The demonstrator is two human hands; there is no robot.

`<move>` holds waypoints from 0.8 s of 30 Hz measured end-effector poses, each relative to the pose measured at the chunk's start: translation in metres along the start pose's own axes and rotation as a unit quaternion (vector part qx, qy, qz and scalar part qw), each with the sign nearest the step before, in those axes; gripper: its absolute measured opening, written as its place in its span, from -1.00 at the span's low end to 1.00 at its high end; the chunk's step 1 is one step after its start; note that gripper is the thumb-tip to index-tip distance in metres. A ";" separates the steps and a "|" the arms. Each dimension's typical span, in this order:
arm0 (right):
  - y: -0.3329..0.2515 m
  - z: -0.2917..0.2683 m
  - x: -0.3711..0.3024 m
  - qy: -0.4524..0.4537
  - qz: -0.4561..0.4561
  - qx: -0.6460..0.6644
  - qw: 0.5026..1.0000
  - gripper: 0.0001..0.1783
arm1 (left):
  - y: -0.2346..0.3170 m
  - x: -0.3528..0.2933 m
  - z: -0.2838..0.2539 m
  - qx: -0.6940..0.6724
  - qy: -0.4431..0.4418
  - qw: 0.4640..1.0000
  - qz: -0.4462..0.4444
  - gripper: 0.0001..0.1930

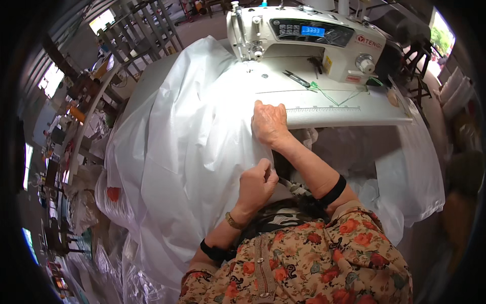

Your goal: Sewing or joining large white plastic sheets using an industrial sewing machine.

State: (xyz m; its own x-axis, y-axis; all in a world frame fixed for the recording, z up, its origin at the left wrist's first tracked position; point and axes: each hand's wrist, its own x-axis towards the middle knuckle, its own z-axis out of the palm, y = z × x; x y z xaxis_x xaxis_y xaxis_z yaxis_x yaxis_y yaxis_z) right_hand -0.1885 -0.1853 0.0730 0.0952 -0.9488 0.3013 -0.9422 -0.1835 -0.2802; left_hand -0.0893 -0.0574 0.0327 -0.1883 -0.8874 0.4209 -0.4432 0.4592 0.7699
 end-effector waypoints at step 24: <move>-0.003 0.001 0.046 -0.043 -0.083 -0.074 0.993 -0.90 | -0.013 0.046 -0.031 0.198 -0.052 0.979 0.008 -0.87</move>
State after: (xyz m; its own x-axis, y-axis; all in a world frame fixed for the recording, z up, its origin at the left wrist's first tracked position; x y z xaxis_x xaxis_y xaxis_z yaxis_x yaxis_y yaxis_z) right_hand -0.1813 -0.2284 0.0870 0.2737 -0.9283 0.2519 -0.9475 -0.3052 -0.0951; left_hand -0.0652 -0.1025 0.0567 -0.2759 -0.8895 0.3643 -0.7403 0.4384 0.5097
